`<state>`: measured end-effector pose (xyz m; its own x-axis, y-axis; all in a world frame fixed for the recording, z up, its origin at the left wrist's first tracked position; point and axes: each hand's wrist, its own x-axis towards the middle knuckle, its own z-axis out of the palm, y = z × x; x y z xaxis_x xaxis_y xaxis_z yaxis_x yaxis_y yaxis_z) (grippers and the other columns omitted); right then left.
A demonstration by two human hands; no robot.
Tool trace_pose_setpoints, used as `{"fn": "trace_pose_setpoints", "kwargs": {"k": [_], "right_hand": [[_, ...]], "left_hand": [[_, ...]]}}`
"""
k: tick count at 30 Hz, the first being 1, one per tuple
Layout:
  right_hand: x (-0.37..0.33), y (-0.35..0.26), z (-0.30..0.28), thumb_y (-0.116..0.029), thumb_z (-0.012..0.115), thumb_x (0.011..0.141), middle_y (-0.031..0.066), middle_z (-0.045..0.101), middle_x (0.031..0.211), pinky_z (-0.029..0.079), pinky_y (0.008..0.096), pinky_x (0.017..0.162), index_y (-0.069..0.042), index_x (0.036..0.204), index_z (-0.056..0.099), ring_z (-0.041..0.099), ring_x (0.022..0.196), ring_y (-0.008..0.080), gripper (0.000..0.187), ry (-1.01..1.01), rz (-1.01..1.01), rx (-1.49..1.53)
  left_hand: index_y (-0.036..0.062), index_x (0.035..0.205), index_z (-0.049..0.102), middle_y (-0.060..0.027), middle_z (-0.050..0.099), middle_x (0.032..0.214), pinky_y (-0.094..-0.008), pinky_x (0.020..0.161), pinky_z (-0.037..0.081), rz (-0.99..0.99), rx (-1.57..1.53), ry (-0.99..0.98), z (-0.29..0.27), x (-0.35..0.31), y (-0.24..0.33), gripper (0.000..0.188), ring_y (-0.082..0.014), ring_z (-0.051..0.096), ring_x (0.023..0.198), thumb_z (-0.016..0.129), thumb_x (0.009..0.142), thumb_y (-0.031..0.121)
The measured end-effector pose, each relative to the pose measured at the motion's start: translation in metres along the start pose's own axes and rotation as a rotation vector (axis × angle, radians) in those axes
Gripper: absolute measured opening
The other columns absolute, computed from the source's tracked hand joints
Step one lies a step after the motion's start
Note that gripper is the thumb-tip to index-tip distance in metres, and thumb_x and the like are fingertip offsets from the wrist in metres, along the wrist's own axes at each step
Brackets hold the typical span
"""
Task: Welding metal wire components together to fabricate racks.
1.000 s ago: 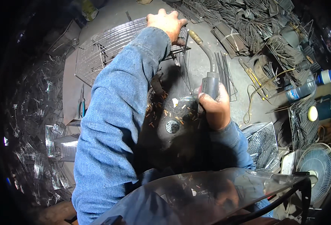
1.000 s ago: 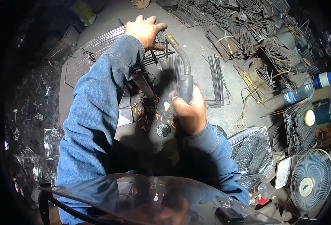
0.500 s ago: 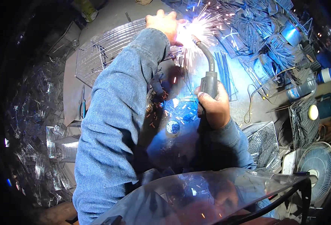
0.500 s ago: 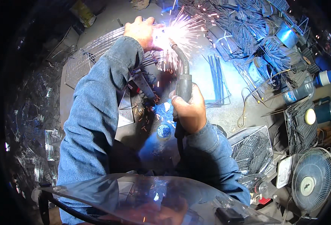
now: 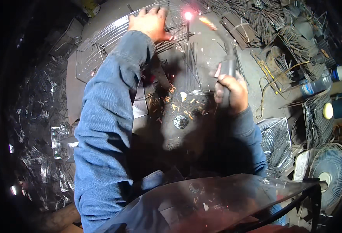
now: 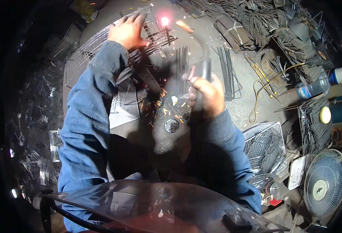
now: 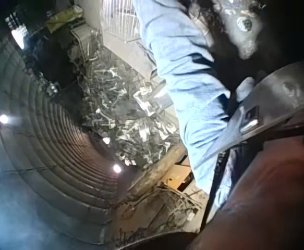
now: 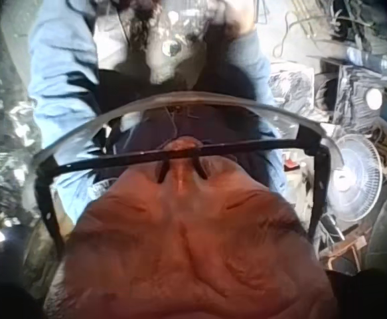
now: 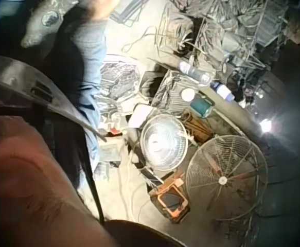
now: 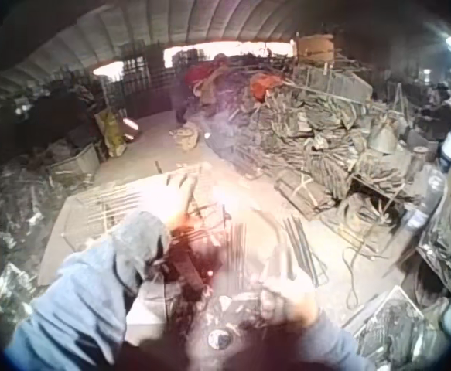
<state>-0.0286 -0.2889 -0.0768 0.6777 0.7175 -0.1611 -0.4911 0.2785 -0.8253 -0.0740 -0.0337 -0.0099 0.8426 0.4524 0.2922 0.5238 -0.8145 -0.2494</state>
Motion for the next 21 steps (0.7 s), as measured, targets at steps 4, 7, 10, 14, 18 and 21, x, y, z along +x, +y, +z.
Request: {"fn": "trace_pose_setpoints", "kwargs": {"k": [4, 7, 10, 14, 18, 21], "right_hand": [[0.025, 0.018, -0.031, -0.015, 0.051, 0.085, 0.0016, 0.049, 0.060, 0.036, 0.0219, 0.043, 0.003, 0.096, 0.054, 0.043, 0.050, 0.0096, 0.021, 0.008, 0.137, 0.124], [0.024, 0.034, -0.008, -0.012, 0.050, 0.085, 0.0026, 0.047, 0.068, 0.036, 0.0220, 0.044, 0.007, 0.098, 0.053, 0.041, 0.052, 0.0087, 0.024, -0.023, 0.265, 0.103], [0.021, 0.038, -0.017, -0.011, 0.050, 0.084, 0.0032, 0.047, 0.069, 0.036, 0.0217, 0.044, 0.008, 0.098, 0.052, 0.041, 0.052, 0.0086, 0.023, -0.104, 0.284, 0.207], [0.016, 0.042, -0.023, -0.012, 0.048, 0.085, 0.0023, 0.046, 0.065, 0.035, 0.0210, 0.043, 0.005, 0.095, 0.053, 0.040, 0.052, 0.0080, 0.021, -0.039, 0.324, 0.255], [0.012, 0.039, -0.025, -0.012, 0.049, 0.084, 0.0021, 0.046, 0.067, 0.035, 0.0207, 0.043, 0.004, 0.095, 0.053, 0.041, 0.052, 0.0075, 0.020, -0.101, 0.339, 0.258], [0.010, 0.037, -0.024, -0.011, 0.050, 0.084, 0.0040, 0.050, 0.075, 0.036, 0.0201, 0.044, 0.002, 0.099, 0.050, 0.041, 0.052, 0.0070, 0.020, -0.162, 0.362, 0.273]], "left_hand": [[0.0164, 0.131, 0.040, -0.0067, 0.049, 0.130, -0.0459, 0.092, 0.043, 0.111, 0.084, 0.028, -0.004, 0.007, 0.005, 0.079, -0.0309, 0.048, 0.117, 0.072, 0.066, 0.049], [0.0138, 0.129, 0.042, -0.0083, 0.054, 0.123, -0.0413, 0.089, 0.046, 0.129, 0.112, -0.006, -0.005, 0.013, 0.006, 0.076, -0.0306, 0.054, 0.109, 0.072, 0.067, 0.047], [0.0117, 0.128, 0.043, -0.0108, 0.055, 0.121, -0.0401, 0.089, 0.046, 0.126, 0.094, -0.076, -0.006, 0.011, 0.009, 0.072, -0.0301, 0.055, 0.107, 0.070, 0.070, 0.045], [0.0117, 0.129, 0.043, -0.0114, 0.055, 0.121, -0.0390, 0.089, 0.046, 0.154, 0.060, -0.033, -0.006, 0.012, 0.006, 0.072, -0.0296, 0.055, 0.108, 0.069, 0.071, 0.045], [0.0123, 0.132, 0.040, -0.0111, 0.054, 0.123, -0.0388, 0.091, 0.045, 0.095, 0.085, -0.132, -0.003, 0.015, 0.006, 0.075, -0.0288, 0.054, 0.110, 0.069, 0.071, 0.046], [0.0138, 0.133, 0.039, -0.0114, 0.053, 0.124, -0.0373, 0.087, 0.048, 0.113, 0.156, -0.121, 0.000, 0.018, 0.005, 0.060, -0.0283, 0.056, 0.107, 0.062, 0.079, 0.026]]}}
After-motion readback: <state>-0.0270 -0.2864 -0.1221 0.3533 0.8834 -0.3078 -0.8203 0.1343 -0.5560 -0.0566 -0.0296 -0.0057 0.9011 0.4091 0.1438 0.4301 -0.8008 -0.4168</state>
